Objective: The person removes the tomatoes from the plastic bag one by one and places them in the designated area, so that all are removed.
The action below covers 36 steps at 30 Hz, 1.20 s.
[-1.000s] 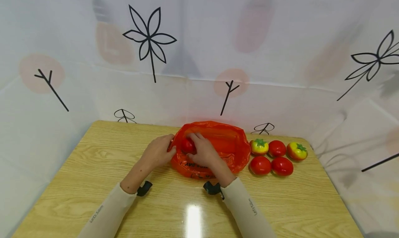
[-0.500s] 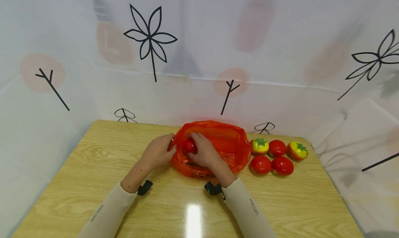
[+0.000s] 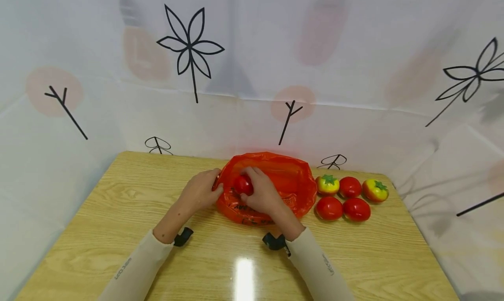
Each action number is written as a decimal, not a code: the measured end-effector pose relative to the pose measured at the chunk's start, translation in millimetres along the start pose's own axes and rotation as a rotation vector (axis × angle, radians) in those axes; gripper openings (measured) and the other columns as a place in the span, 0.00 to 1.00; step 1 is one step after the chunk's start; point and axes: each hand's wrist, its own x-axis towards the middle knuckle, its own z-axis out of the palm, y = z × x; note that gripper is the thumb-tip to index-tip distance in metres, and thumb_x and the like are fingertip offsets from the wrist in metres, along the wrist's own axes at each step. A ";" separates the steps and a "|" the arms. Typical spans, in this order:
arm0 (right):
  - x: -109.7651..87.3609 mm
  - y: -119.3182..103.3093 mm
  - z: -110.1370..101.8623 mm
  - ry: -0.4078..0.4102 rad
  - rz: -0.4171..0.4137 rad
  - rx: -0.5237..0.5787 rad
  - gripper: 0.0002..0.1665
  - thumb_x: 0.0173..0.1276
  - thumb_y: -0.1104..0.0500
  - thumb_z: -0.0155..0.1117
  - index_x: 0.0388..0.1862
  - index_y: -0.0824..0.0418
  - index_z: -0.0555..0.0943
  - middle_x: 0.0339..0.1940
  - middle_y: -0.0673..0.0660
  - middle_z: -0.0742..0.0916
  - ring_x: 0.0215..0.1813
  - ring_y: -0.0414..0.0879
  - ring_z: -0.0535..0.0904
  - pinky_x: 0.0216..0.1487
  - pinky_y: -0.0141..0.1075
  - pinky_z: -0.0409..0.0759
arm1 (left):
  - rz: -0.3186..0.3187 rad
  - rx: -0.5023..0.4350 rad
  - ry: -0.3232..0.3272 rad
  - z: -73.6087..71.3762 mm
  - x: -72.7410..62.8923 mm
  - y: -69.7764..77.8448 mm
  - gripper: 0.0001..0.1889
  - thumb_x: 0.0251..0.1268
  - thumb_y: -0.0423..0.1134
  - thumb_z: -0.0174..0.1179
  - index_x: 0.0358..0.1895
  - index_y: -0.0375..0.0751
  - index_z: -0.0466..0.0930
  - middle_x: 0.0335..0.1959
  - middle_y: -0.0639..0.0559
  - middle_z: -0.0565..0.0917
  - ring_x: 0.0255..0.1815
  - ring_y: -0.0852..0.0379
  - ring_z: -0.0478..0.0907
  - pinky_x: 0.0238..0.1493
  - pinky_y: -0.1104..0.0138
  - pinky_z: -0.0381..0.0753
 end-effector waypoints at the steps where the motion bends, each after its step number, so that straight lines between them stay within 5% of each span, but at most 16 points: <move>1: -1.0 -0.1 -0.4 0.007 -0.003 -0.001 0.37 0.61 0.63 0.80 0.68 0.56 0.76 0.64 0.58 0.81 0.60 0.57 0.81 0.60 0.54 0.85 | -0.001 0.000 -0.001 -0.2 -0.1 -0.1 0.12 0.73 0.37 0.62 0.54 0.37 0.82 0.40 0.48 0.87 0.36 0.53 0.81 0.40 0.58 0.85; 15: -17.0 -5.7 -7.6 0.093 -0.050 -0.035 0.37 0.58 0.61 0.81 0.67 0.55 0.76 0.66 0.58 0.80 0.63 0.57 0.79 0.59 0.55 0.86 | 0.010 0.000 0.000 -0.2 -0.5 -2.5 0.11 0.71 0.37 0.62 0.52 0.37 0.81 0.39 0.49 0.86 0.35 0.53 0.80 0.39 0.58 0.84; 36: -43.1 -1.1 -24.0 0.156 -0.009 -0.070 0.38 0.58 0.58 0.81 0.67 0.52 0.77 0.66 0.54 0.80 0.65 0.56 0.78 0.62 0.56 0.84 | 0.002 0.005 -0.009 -0.2 -0.1 -1.1 0.13 0.72 0.37 0.62 0.54 0.36 0.82 0.38 0.49 0.86 0.35 0.53 0.79 0.38 0.59 0.82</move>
